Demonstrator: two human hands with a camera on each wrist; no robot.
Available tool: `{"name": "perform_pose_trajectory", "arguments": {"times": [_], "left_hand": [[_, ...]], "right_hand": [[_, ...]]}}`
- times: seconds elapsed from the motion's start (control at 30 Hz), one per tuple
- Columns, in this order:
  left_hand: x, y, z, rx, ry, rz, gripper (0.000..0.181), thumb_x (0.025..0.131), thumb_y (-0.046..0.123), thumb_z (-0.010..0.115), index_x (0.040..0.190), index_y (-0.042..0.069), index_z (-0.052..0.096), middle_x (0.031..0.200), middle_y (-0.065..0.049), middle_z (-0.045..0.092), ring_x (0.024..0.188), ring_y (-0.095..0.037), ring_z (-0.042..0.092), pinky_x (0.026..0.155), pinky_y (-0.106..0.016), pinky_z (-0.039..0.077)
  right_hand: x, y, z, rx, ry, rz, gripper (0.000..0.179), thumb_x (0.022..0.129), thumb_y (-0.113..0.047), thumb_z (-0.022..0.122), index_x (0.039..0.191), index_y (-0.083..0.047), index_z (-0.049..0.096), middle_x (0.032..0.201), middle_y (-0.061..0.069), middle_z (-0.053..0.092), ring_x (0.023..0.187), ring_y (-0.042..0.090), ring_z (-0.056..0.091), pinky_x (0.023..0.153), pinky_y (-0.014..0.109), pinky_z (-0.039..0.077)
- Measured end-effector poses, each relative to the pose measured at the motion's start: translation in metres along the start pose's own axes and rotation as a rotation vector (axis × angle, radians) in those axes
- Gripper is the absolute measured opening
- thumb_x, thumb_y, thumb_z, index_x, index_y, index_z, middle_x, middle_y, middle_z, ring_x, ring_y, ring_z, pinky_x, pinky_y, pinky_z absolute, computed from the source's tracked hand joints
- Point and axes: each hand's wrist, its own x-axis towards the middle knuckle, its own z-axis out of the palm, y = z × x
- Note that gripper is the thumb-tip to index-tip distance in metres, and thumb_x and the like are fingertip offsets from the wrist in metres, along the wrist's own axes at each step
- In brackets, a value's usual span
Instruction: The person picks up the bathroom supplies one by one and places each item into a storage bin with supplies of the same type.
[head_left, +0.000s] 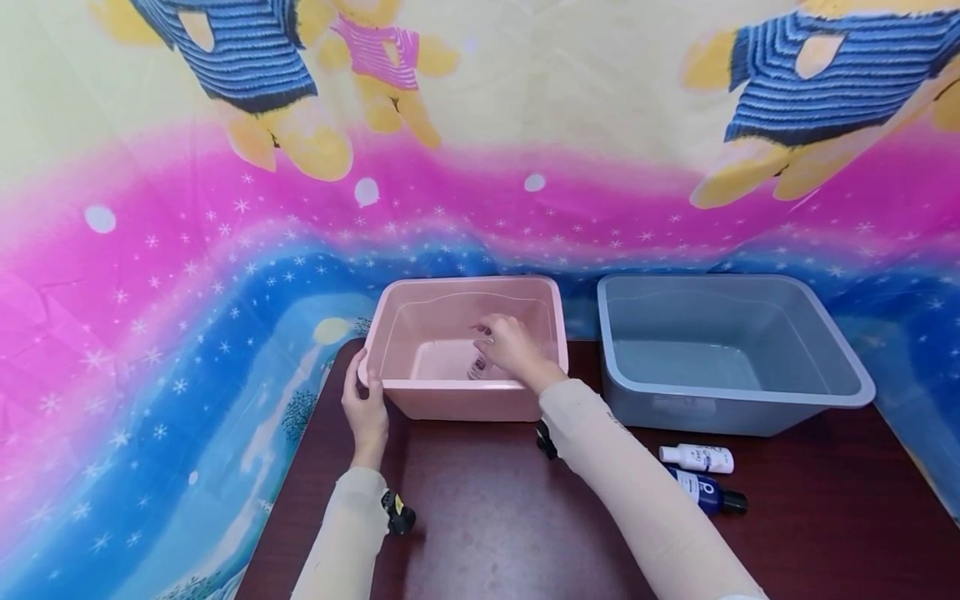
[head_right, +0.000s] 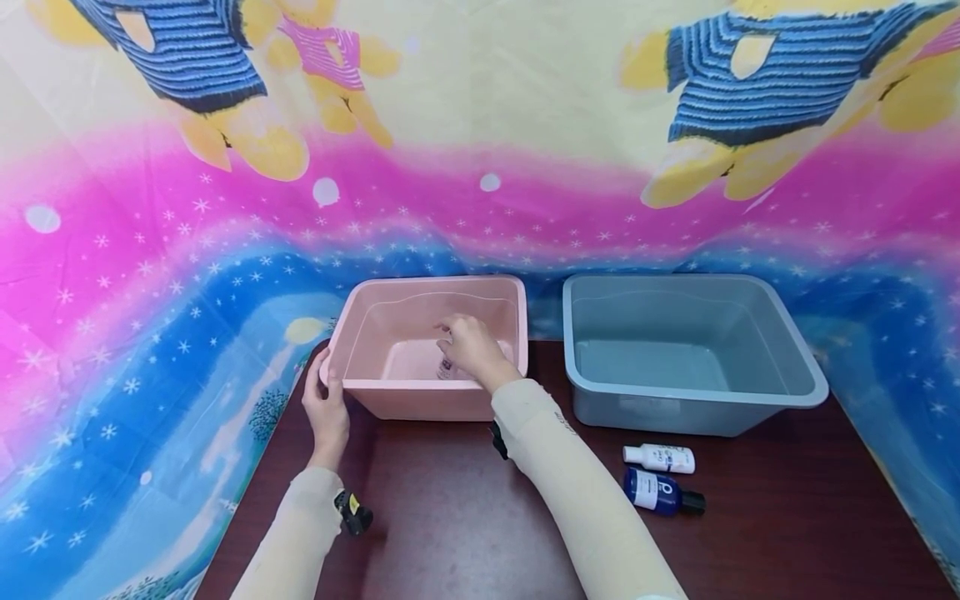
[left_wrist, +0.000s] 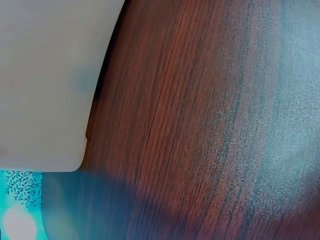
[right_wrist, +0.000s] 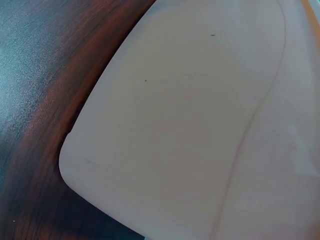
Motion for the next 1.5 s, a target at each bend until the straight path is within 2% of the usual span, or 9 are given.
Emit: {"name": "perform_pose_trajectory", "arguments": {"times": [0.13,0.37,0.6,0.83,0.93,1.03,1.13,1.27,1.5], "left_hand": [[0.001,-0.003,0.0,-0.017,0.003,-0.004,0.04,0.093,0.013,0.052,0.133,0.015,0.052,0.135,-0.002,0.049,0.121,-0.018,0.045,0.099,-0.038,0.038],[0.008,-0.026,0.003,0.003,0.044,0.002,0.037,0.093,0.021,0.054,0.129,0.031,0.055,0.131,0.011,0.051,0.118,-0.008,0.046,0.098,-0.032,0.038],[0.002,-0.002,0.001,-0.028,0.004,0.005,0.04,0.092,0.012,0.053,0.132,0.015,0.053,0.134,-0.001,0.05,0.121,-0.018,0.045,0.1,-0.04,0.037],[0.007,-0.024,0.002,-0.025,0.013,-0.034,0.038,0.094,0.022,0.053,0.131,0.031,0.052,0.134,0.01,0.048,0.121,-0.01,0.044,0.1,-0.035,0.037],[0.007,-0.028,0.003,-0.008,0.025,-0.021,0.038,0.094,0.023,0.052,0.132,0.031,0.052,0.135,0.008,0.048,0.123,-0.011,0.043,0.101,-0.036,0.036],[0.006,-0.025,0.002,-0.013,0.027,-0.006,0.039,0.094,0.018,0.053,0.132,0.026,0.052,0.136,0.003,0.048,0.124,-0.015,0.042,0.102,-0.039,0.034],[0.003,-0.012,0.001,-0.011,0.017,0.004,0.041,0.093,0.014,0.052,0.134,0.018,0.051,0.137,-0.003,0.048,0.125,-0.019,0.041,0.102,-0.04,0.034],[0.0,0.004,0.0,-0.002,-0.007,0.004,0.042,0.094,0.013,0.052,0.135,0.011,0.049,0.137,-0.004,0.047,0.125,-0.019,0.041,0.102,-0.037,0.034],[0.001,0.004,-0.002,0.004,-0.043,-0.033,0.044,0.094,0.019,0.054,0.137,0.012,0.047,0.139,-0.005,0.045,0.127,-0.021,0.039,0.103,-0.042,0.033]], "right_hand": [[0.0,0.001,0.0,-0.001,0.002,-0.005,0.031,0.083,-0.011,0.069,0.113,-0.007,0.066,0.104,0.01,0.065,0.097,0.026,0.061,0.084,0.035,0.048],[0.0,0.004,0.0,-0.018,0.007,-0.024,0.031,0.083,-0.014,0.069,0.113,-0.006,0.066,0.105,0.011,0.065,0.096,0.026,0.061,0.083,0.035,0.048],[-0.001,0.002,-0.002,-0.027,0.017,-0.019,0.03,0.084,-0.016,0.068,0.113,-0.008,0.066,0.105,0.01,0.065,0.096,0.025,0.062,0.083,0.035,0.048],[-0.005,-0.001,-0.003,-0.013,0.028,-0.002,0.029,0.085,-0.017,0.068,0.113,-0.009,0.066,0.106,0.006,0.065,0.095,0.023,0.061,0.084,0.035,0.048],[-0.007,-0.003,-0.004,-0.011,0.038,-0.005,0.029,0.084,-0.017,0.068,0.113,-0.009,0.067,0.106,0.006,0.065,0.095,0.023,0.061,0.083,0.035,0.048],[-0.01,-0.005,-0.005,-0.012,0.042,-0.004,0.029,0.085,-0.019,0.067,0.113,-0.01,0.067,0.107,0.005,0.065,0.094,0.021,0.061,0.083,0.035,0.048],[-0.013,-0.007,-0.006,-0.005,0.045,0.0,0.029,0.086,-0.02,0.066,0.113,-0.01,0.066,0.107,0.005,0.065,0.094,0.02,0.06,0.083,0.035,0.048],[-0.018,-0.008,-0.008,0.004,0.05,-0.003,0.03,0.086,-0.021,0.066,0.114,-0.008,0.066,0.107,0.007,0.065,0.095,0.021,0.06,0.084,0.036,0.048],[-0.026,-0.009,-0.011,0.014,0.049,-0.01,0.031,0.087,-0.024,0.066,0.114,-0.011,0.066,0.109,0.007,0.064,0.097,0.022,0.06,0.084,0.035,0.049]]}}
